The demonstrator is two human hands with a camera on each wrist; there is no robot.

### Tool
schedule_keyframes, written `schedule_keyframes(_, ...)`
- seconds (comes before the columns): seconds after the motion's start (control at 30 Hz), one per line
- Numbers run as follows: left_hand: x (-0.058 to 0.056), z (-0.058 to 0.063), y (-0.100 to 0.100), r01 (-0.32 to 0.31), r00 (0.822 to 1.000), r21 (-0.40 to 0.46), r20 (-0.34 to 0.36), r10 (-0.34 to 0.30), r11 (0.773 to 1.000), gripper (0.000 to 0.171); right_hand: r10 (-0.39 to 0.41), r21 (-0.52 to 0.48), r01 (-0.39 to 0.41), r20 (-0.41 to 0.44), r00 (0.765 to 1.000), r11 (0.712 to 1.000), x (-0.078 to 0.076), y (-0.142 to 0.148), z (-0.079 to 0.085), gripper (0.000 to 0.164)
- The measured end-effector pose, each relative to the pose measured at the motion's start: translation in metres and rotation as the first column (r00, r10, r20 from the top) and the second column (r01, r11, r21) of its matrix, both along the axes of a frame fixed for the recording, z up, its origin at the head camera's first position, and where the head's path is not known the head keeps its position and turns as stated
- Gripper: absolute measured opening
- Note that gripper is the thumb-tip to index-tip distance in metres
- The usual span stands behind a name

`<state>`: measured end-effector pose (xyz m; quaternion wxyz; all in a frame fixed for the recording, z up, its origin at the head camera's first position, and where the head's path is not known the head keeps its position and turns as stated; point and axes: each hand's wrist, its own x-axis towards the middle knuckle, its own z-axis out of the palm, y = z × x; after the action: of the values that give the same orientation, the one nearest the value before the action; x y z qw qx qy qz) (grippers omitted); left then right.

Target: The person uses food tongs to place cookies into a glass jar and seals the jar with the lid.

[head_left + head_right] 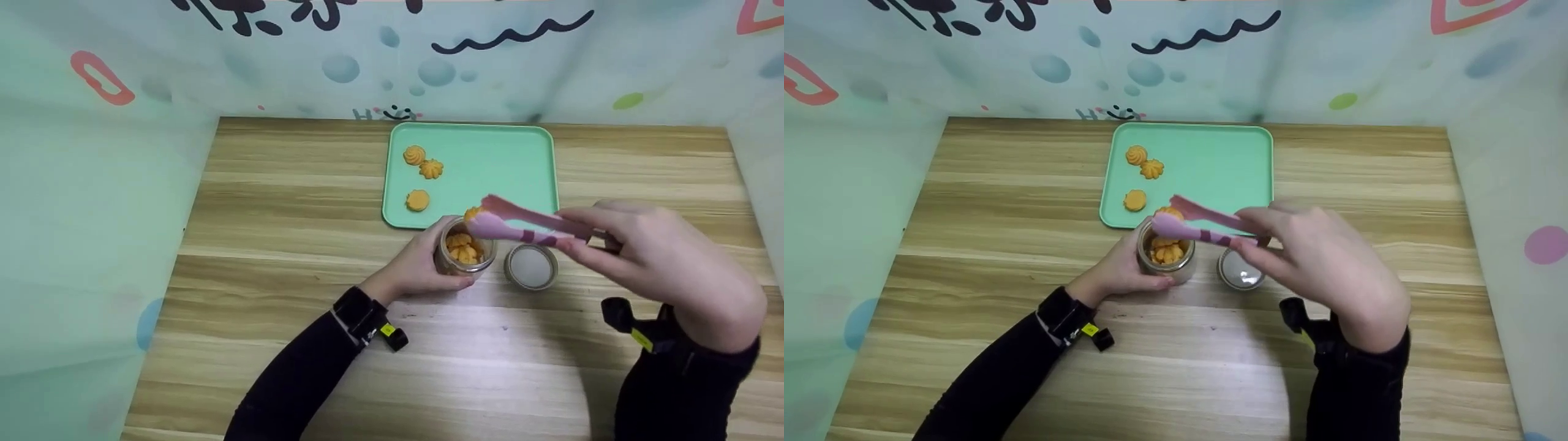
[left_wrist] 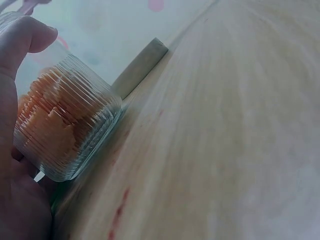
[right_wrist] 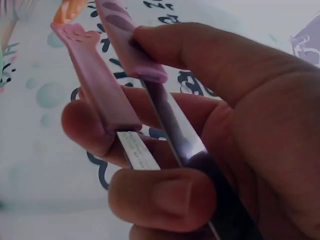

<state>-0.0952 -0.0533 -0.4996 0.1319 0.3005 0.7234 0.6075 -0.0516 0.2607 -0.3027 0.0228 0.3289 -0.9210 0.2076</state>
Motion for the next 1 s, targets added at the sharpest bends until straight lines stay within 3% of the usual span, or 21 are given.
schedule_keyframes(0.3,0.001,-0.002,-0.003,0.004,1.000,-0.011,-0.007,-0.004,1.000,0.093,-0.019,0.030,0.020,-0.050,0.999,0.999,0.014,-0.023,-0.006,0.028)
schedule_keyframes(1.0,0.000,-0.001,0.000,-0.016,1.000,-0.011,0.010,0.016,1.000,0.094,-0.031,0.069,0.032,-0.008,0.999,0.997,0.016,-0.034,-0.008,0.024)
